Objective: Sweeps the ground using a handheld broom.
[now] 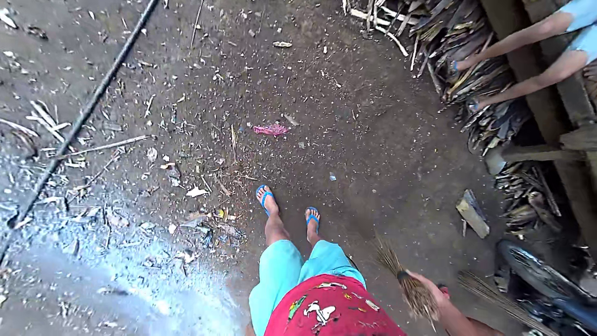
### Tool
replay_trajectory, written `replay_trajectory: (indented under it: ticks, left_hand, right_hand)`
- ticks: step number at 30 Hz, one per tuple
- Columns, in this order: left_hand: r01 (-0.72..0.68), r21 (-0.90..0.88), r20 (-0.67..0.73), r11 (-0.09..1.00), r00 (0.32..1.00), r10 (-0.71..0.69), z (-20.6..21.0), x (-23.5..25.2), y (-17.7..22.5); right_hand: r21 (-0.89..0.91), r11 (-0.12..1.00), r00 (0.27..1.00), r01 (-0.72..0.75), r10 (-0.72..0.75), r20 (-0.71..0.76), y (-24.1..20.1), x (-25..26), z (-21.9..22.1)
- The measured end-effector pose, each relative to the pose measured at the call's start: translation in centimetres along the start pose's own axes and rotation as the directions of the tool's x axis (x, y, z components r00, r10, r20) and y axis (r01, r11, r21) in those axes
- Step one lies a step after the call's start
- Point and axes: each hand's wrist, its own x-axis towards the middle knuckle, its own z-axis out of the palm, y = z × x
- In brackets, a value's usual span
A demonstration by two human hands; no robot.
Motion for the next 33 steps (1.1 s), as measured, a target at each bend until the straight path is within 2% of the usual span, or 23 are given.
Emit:
replay_trajectory:
  ticks: [2,4,5,7,9,10,12,15,16,18,20,22,24,26,27,28,30,32,33]
  left_hand:
    - [-0.077,-0.151,-0.028,0.986,0.997,0.074,-2.4,1.0,3.3]
    - [-0.189,-0.137,-0.193,0.972,0.968,0.161,-5.9,3.7,7.8]
    - [-0.268,-0.118,-0.267,0.956,0.936,0.229,-8.3,4.2,10.4]
    - [-0.451,-0.144,-0.423,0.881,0.833,0.357,-13.4,3.1,15.2]
    - [-0.579,-0.251,-0.529,0.775,0.753,0.392,-17.5,1.4,18.5]
    - [-0.607,-0.287,-0.565,0.741,0.732,0.381,-18.9,0.8,19.5]
    - [-0.576,-0.322,-0.586,0.752,0.745,0.319,-20.7,0.8,20.4]
    - [-0.353,-0.378,-0.437,0.856,0.883,0.171,-22.4,2.0,20.0]
    - [-0.279,-0.395,-0.378,0.875,0.918,0.122,-22.7,2.7,19.6]
    - [-0.190,-0.382,-0.329,0.904,0.942,0.059,-22.6,4.1,18.4]
    - [-0.143,-0.328,-0.334,0.934,0.942,0.027,-22.1,5.2,17.7]
    - [-0.102,-0.294,-0.326,0.950,0.946,0.001,-21.5,6.8,16.7]
    - [-0.044,-0.297,-0.274,0.954,0.961,-0.041,-20.8,8.4,16.1]
    - [-0.001,-0.290,-0.225,0.957,0.972,-0.067,-20.2,9.4,16.1]
    - [0.006,-0.281,-0.205,0.960,0.977,-0.066,-20.0,9.7,16.4]
    - [-0.008,-0.266,-0.195,0.964,0.980,-0.045,-19.8,9.9,17.0]
    - [-0.085,-0.228,-0.192,0.970,0.980,0.040,-19.7,10.0,18.3]
    - [-0.186,-0.218,-0.209,0.958,0.968,0.141,-19.7,9.5,18.9]
    - [-0.237,-0.213,-0.225,0.948,0.956,0.188,-19.8,9.1,19.1]
  right_hand:
    - [-0.048,0.999,0.993,0.008,-0.014,-0.121,-4.1,3.2,6.9]
    - [-0.089,0.996,0.978,0.014,-0.032,-0.205,-8.4,5.6,15.9]
    - [-0.136,0.991,0.981,0.019,-0.045,-0.188,-10.3,6.5,20.8]
    - [-0.259,0.963,0.992,0.079,-0.102,-0.078,-12.9,6.6,30.8]
    - [-0.355,0.904,0.971,0.239,-0.224,0.084,-14.1,5.0,41.1]
    - [-0.340,0.889,0.950,0.307,-0.264,0.169,-14.2,4.0,45.8]
    - [-0.312,0.863,0.897,0.398,-0.293,0.331,-14.3,2.6,53.9]
    - [-0.310,0.830,0.800,0.464,-0.242,0.549,-16.1,0.8,59.8]
    - [-0.307,0.821,0.770,0.481,-0.228,0.596,-17.1,0.9,59.8]
    - [-0.253,0.827,0.706,0.502,-0.223,0.673,-18.6,1.4,56.6]
    - [-0.239,0.819,0.663,0.522,-0.213,0.718,-19.0,1.5,50.1]
    - [-0.329,0.739,0.690,0.588,-0.245,0.681,-17.7,1.8,42.5]
    - [-0.617,0.559,0.823,0.554,-0.255,0.507,-15.4,0.5,35.8]
    - [-0.866,0.393,0.942,0.309,-0.249,0.223,-12.9,-1.5,29.4]
    - [-0.921,0.350,0.962,0.169,-0.260,0.078,-11.9,-2.1,26.2]
    - [-0.939,0.340,0.960,0.051,-0.275,-0.047,-11.1,-2.5,23.0]
    - [-0.909,0.398,0.932,-0.122,-0.268,-0.243,-10.1,-3.1,18.1]
    - [-0.822,0.519,0.918,-0.235,-0.160,-0.364,-9.3,-2.6,15.4]
    - [-0.765,0.589,0.925,-0.259,-0.077,-0.373,-9.3,-2.0,15.1]
